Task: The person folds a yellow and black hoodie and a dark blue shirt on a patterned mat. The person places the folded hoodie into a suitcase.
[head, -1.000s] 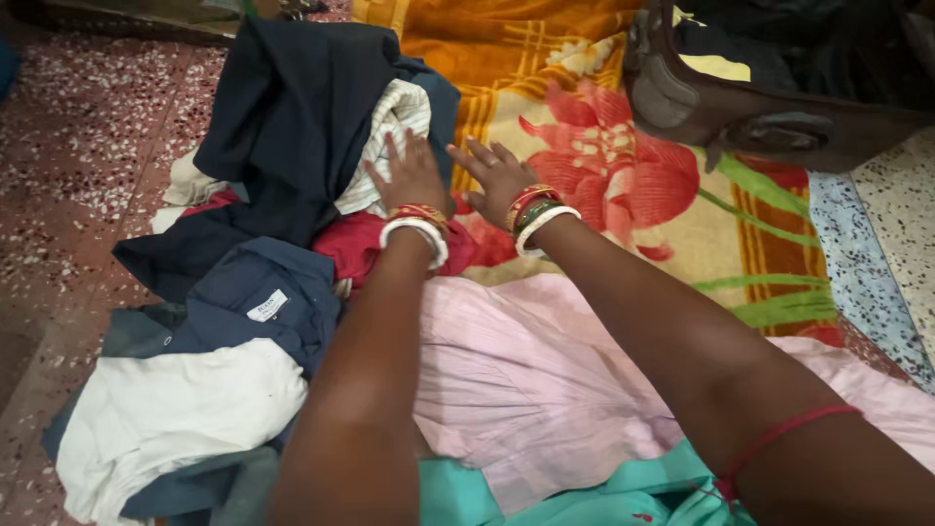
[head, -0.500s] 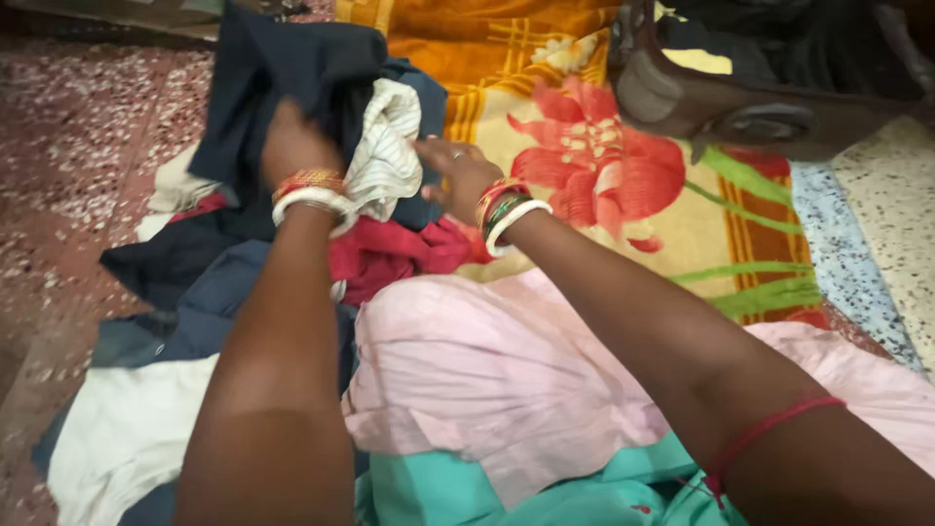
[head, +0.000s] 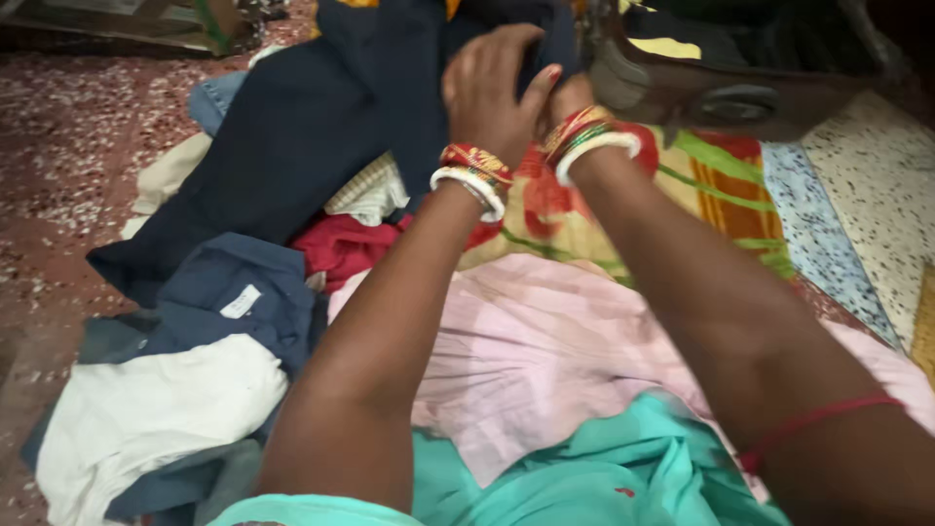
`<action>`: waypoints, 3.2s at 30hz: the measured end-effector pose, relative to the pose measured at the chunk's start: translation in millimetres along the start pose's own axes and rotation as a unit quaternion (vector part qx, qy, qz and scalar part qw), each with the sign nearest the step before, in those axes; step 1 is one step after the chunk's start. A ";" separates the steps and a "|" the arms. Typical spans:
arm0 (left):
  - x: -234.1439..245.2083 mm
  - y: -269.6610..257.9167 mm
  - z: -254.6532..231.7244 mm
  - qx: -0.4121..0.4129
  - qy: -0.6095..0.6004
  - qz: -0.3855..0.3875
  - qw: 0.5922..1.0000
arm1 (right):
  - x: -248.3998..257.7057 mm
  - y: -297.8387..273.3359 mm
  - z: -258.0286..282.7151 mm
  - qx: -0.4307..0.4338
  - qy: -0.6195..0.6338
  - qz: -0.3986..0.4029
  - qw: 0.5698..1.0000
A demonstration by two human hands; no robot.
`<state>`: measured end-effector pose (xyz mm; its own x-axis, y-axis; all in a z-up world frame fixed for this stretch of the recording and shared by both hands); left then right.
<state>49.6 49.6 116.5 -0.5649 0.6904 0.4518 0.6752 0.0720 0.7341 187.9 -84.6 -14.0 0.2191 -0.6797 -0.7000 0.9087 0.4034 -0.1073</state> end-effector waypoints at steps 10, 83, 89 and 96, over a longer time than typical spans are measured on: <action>-61.4 -53.6 63.0 0.307 0.159 0.229 0.910 | 41.0 -108.9 159.3 0.158 -0.129 -0.122 0.971; -115.8 24.9 96.5 0.204 0.204 0.416 0.862 | 207.0 -152.9 147.3 0.146 -0.094 -0.107 0.979; -148.2 -53.0 151.0 0.248 0.224 0.484 0.809 | 260.6 -205.0 57.1 -0.029 -0.270 -0.266 0.925; -161.0 -108.4 206.4 0.225 0.240 0.355 0.875 | 256.1 -182.0 97.7 0.136 -0.700 -0.230 0.662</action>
<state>165.3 79.2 -140.5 0.0116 0.3017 0.9533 0.9942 0.0980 -0.0431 113.3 -391.9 -104.7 -0.1612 -0.6709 0.7238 0.9825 -0.0396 0.1820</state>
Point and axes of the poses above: each hand's wrist, its own y-axis towards the middle knuckle, its own x-axis out of the back of the hand, z = x × y, the point moved 7 cm from there along y, towards the middle knuckle, and after that the axes turned 5 degrees about z, right-handed, at the moved point
